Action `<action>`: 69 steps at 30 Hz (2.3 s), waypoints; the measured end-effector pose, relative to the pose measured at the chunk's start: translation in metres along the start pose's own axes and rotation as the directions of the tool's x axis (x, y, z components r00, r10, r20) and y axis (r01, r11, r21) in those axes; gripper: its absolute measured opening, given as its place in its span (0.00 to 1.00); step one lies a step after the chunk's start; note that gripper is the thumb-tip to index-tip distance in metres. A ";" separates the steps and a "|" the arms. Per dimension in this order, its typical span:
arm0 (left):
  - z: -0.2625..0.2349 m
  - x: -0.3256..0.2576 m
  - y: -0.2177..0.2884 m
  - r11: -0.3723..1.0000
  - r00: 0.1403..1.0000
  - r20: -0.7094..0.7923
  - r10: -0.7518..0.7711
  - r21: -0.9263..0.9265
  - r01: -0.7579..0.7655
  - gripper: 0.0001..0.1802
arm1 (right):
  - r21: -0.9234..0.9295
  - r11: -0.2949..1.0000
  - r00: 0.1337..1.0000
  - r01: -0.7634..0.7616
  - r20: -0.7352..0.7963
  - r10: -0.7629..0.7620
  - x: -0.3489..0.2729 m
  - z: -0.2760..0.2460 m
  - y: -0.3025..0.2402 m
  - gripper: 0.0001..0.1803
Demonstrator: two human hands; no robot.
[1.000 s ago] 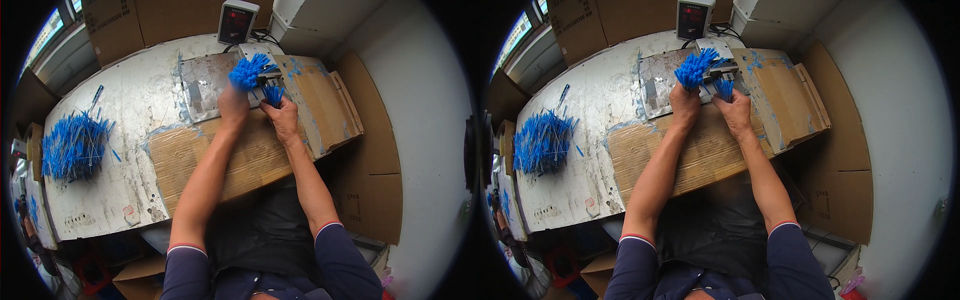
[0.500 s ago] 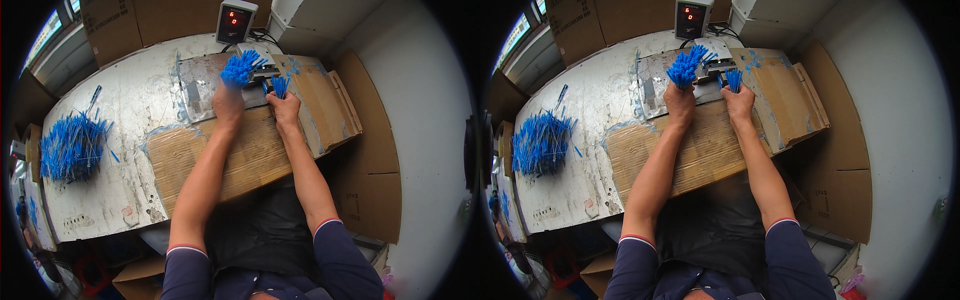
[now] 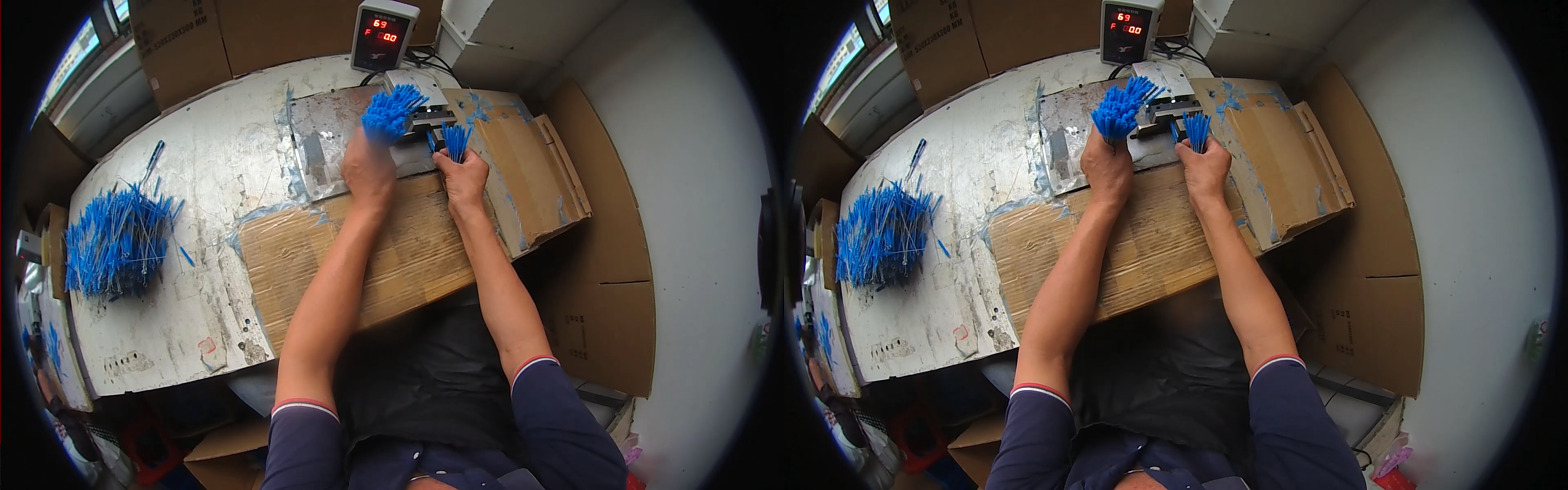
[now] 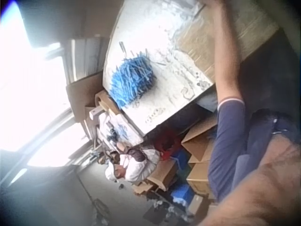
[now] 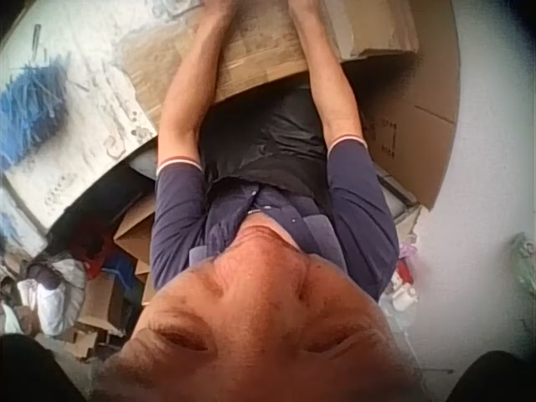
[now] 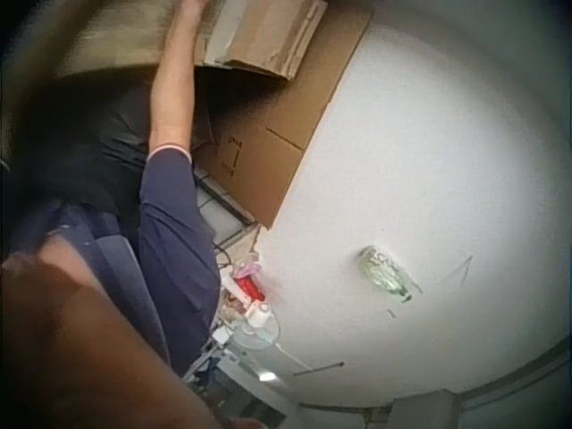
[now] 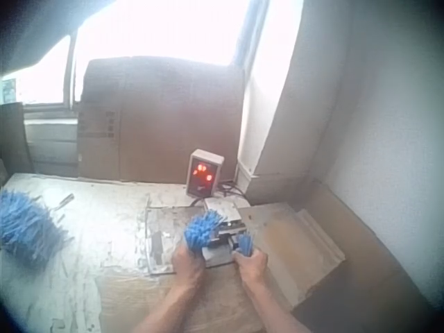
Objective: The person is seen assembling bundles of blue plastic bristles into metal or plastic clips using a small manual press or jig on a workbench.
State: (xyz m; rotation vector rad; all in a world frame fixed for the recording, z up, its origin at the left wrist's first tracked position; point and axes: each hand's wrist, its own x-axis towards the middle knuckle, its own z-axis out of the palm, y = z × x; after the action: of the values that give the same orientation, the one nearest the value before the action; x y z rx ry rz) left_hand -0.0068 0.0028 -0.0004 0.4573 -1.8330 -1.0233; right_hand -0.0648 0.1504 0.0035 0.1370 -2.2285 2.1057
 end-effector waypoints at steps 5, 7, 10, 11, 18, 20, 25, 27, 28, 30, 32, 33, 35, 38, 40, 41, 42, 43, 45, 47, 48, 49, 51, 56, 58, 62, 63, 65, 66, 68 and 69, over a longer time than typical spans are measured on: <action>-0.001 0.001 0.001 1.000 1.000 0.008 0.022 0.015 -0.022 0.04 | -0.028 0.999 1.000 0.017 -0.011 -0.017 0.002 0.000 0.002 0.07; 0.001 0.001 0.001 1.000 1.000 0.010 0.023 0.015 -0.023 0.04 | -0.032 0.999 1.000 0.011 -0.016 -0.012 0.004 -0.001 0.003 0.06; 0.002 0.001 0.000 0.997 0.998 -0.003 0.070 0.012 -0.070 0.04 | 0.013 0.999 0.999 0.029 -0.016 -0.029 0.004 -0.001 0.004 0.07; 0.003 0.001 0.000 0.997 0.997 0.014 0.076 0.028 -0.076 0.03 | 0.014 0.999 0.999 0.030 -0.017 -0.029 0.003 -0.005 0.002 0.07; 0.001 -0.002 0.000 0.968 0.967 0.242 0.084 0.209 -0.136 0.07 | 0.238 0.963 0.989 -0.126 0.108 0.103 -0.011 -0.012 -0.011 0.05; 0.001 -0.002 0.002 0.967 0.965 0.249 0.079 0.216 -0.135 0.07 | 0.253 0.961 0.991 -0.112 0.098 0.090 -0.011 -0.014 -0.009 0.06; 0.000 -0.002 -0.003 0.948 0.954 0.291 0.072 0.276 -0.156 0.09 | 0.188 0.969 0.986 -0.162 0.076 0.150 -0.016 -0.012 -0.017 0.09; 0.000 -0.003 -0.004 0.950 0.952 0.284 0.114 0.251 -0.188 0.12 | 0.161 0.970 0.981 -0.180 0.103 0.165 -0.018 -0.013 -0.020 0.11; 0.000 -0.004 -0.004 0.950 0.952 0.284 0.115 0.250 -0.190 0.12 | 0.133 0.971 0.975 -0.199 0.129 0.182 -0.020 -0.014 -0.021 0.12; 0.000 -0.004 -0.005 0.944 0.951 0.287 0.116 0.266 -0.196 0.13 | 0.120 0.971 0.973 -0.208 0.131 0.192 -0.023 -0.015 -0.024 0.12; 0.001 -0.004 -0.004 0.938 0.948 0.298 0.112 0.282 -0.200 0.13 | 0.106 0.970 0.970 -0.216 0.132 0.202 -0.023 -0.016 -0.025 0.13; 0.001 -0.004 -0.005 0.932 0.945 0.309 0.107 0.301 -0.203 0.14 | 0.118 0.971 0.973 -0.209 0.122 0.195 -0.023 -0.016 -0.024 0.12; 0.002 -0.004 -0.006 0.926 0.943 0.312 0.118 0.308 -0.217 0.14 | 0.133 0.971 0.977 -0.197 0.107 0.184 -0.023 -0.015 -0.023 0.12; 0.001 -0.005 -0.002 0.921 0.938 0.324 0.121 0.316 -0.229 0.13 | 0.136 0.972 0.980 -0.193 0.071 0.184 -0.023 -0.011 -0.024 0.10; 0.000 -0.005 0.000 0.918 0.936 0.331 0.117 0.323 -0.230 0.12 | 0.153 0.966 0.977 -0.208 0.069 0.200 -0.020 -0.008 -0.022 0.10; 0.001 -0.004 0.001 0.925 0.952 0.294 0.090 0.329 -0.189 0.11 | 0.155 0.967 0.979 -0.203 0.062 0.195 -0.018 -0.008 -0.021 0.10; 0.000 -0.004 0.000 0.930 0.965 0.254 0.058 0.339 -0.145 0.10 | 0.151 0.969 0.980 -0.198 0.055 0.191 -0.016 -0.006 -0.022 0.10; 0.000 -0.003 -0.001 0.929 0.965 0.255 0.061 0.338 -0.148 0.10 | 0.146 0.970 0.981 -0.194 0.049 0.188 -0.015 -0.004 -0.022 0.10; 0.000 -0.002 -0.002 0.975 0.991 0.128 0.026 0.218 -0.054 0.05 | 0.123 0.974 0.982 -0.189 0.029 0.187 -0.012 -0.001 -0.023 0.09; 0.000 0.000 -0.002 0.985 0.994 0.107 0.019 0.170 -0.037 0.05 | 0.098 0.977 0.982 -0.188 0.011 0.188 -0.010 0.002 -0.025 0.09; -0.001 0.000 -0.001 0.993 0.996 0.088 0.013 0.118 -0.023 0.05 | 0.094 0.979 0.983 -0.181 -0.002 0.182 -0.009 0.004 -0.026 0.09; -0.002 0.000 0.001 0.993 0.996 0.088 0.011 0.119 -0.022 0.05 | 0.090 0.980 0.984 -0.175 -0.016 0.177 -0.007 0.005 -0.027 0.09; -0.003 0.000 0.002 0.990 0.995 0.105 0.001 0.142 -0.016 0.05 | 0.073 0.979 0.981 -0.192 -0.021 0.194 -0.006 0.007 -0.028 0.09; -0.004 0.002 0.004 0.992 0.995 0.098 0.011 0.122 -0.023 0.05 | 0.048 0.981 0.982 -0.186 -0.038 0.187 -0.006 0.011 -0.028 0.10; -0.005 0.002 0.004 0.993 0.996 0.086 0.011 0.116 -0.021 0.05 | 0.044 0.978 0.979 -0.202 -0.028 0.203 -0.006 0.010 -0.027 0.10; -0.004 0.001 0.004 0.994 0.997 0.069 0.025 0.104 -0.032 0.04 | 0.062 0.980 0.981 -0.190 -0.038 0.193 -0.006 0.011 -0.026 0.10; -0.004 0.002 0.004 0.994 0.997 0.065 0.035 0.105 -0.042 0.04 | 0.061 0.980 0.981 -0.188 -0.041 0.191 -0.006 0.012 -0.026 0.10; -0.004 0.002 0.003 0.993 0.997 0.068 0.041 0.109 -0.049 0.05 | 0.060 0.980 0.981 -0.187 -0.043 0.190 -0.006 0.013 -0.025 0.10; -0.004 0.002 0.003 0.992 0.996 0.072 0.049 0.110 -0.056 0.05 | 0.075 0.980 0.981 -0.186 -0.043 0.189 -0.006 0.013 -0.025 0.09; -0.004 0.002 0.003 0.994 0.996 0.066 0.059 0.091 -0.065 0.05 | 0.090 0.979 0.981 -0.185 -0.043 0.189 -0.008 0.012 -0.026 0.09; -0.004 0.002 0.003 0.995 0.996 0.058 0.069 0.071 -0.074 0.06 | 0.156 0.969 0.980 -0.193 -0.013 0.197 -0.007 0.011 -0.024 0.08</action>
State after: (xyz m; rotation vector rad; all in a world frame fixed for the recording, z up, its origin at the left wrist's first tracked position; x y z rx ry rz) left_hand -0.0041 0.0015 0.0036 0.4077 -1.9274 -0.9308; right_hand -0.0546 0.1381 0.0260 -0.1086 -2.1409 2.3629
